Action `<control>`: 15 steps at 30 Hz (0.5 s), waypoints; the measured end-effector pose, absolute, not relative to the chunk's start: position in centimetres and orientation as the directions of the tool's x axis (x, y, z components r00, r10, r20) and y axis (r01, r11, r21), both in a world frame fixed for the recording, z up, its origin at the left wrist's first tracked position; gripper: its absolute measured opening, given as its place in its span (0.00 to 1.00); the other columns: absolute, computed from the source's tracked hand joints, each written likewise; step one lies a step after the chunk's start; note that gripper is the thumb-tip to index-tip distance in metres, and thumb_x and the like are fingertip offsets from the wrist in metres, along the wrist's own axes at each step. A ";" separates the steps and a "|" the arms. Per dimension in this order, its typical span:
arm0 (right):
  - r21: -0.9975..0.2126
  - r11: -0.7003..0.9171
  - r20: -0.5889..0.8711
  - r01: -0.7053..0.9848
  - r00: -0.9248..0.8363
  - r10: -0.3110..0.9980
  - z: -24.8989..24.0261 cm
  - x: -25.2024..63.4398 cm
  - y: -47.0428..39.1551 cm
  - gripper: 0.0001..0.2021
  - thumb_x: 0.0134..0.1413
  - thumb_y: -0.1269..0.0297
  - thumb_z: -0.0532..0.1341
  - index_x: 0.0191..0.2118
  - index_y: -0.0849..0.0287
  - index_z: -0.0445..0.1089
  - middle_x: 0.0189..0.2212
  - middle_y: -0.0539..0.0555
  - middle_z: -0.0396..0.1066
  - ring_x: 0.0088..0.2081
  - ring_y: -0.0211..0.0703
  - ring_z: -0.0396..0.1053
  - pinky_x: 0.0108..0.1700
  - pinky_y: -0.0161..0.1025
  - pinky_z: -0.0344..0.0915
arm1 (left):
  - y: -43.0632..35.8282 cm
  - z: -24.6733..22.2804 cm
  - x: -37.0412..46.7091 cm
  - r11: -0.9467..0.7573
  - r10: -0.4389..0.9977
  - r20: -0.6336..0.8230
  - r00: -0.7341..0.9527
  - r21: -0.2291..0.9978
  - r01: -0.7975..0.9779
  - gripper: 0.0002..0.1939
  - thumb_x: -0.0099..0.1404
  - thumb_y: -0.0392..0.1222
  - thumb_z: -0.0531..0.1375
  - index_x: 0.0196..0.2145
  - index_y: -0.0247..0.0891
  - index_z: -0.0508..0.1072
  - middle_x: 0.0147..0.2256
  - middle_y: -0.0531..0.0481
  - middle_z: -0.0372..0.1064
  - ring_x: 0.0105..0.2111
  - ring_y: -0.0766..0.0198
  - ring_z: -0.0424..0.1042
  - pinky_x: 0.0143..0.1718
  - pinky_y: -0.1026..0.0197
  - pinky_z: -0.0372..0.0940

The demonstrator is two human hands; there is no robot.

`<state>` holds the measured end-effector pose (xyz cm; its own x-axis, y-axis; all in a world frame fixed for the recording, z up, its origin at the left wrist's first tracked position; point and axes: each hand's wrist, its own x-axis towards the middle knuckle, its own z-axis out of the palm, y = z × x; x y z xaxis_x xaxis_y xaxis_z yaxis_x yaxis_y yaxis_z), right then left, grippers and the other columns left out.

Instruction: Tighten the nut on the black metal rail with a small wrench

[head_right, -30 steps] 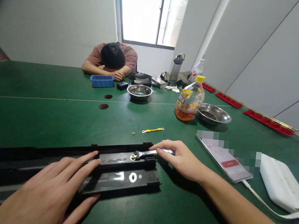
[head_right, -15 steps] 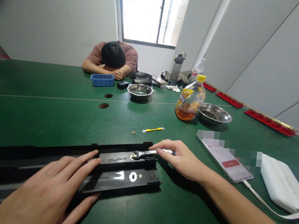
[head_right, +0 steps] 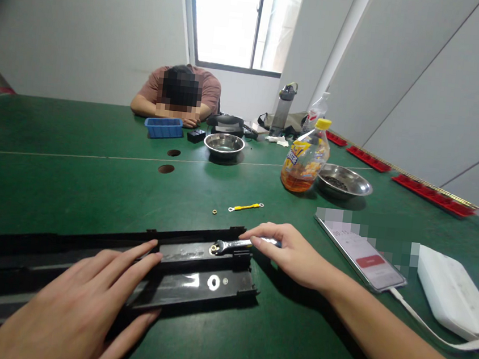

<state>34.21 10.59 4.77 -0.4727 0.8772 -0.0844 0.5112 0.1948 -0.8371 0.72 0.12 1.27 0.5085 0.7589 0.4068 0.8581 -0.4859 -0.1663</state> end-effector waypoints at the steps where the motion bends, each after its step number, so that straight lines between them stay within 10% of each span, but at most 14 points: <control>1: -0.835 0.199 -0.084 0.513 -0.476 0.875 4.8 34.2 10.6 0.27 0.63 0.37 0.64 0.49 0.55 0.85 0.49 0.61 0.82 0.52 0.61 0.76 0.55 0.51 0.70 | 0.1 1.2 0.7 -0.484 0.761 0.404 0.507 -0.166 0.859 0.31 0.67 0.57 0.61 0.64 0.42 0.70 0.62 0.43 0.73 0.50 0.49 0.76 0.49 0.46 0.71; 15: -0.845 0.187 -0.088 0.501 -0.475 0.875 4.9 34.4 10.7 0.24 0.63 0.39 0.63 0.48 0.53 0.85 0.49 0.59 0.83 0.52 0.61 0.76 0.57 0.53 0.68 | 0.2 1.4 0.7 -0.490 0.749 0.416 0.516 -0.177 0.853 0.31 0.67 0.57 0.61 0.63 0.41 0.70 0.62 0.43 0.73 0.50 0.49 0.77 0.48 0.46 0.73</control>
<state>34.38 10.66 4.87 -0.4753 0.8754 -0.0882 0.5015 0.1872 -0.8447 0.72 0.16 1.40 0.5162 0.7487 0.4160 0.8535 -0.4902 -0.1767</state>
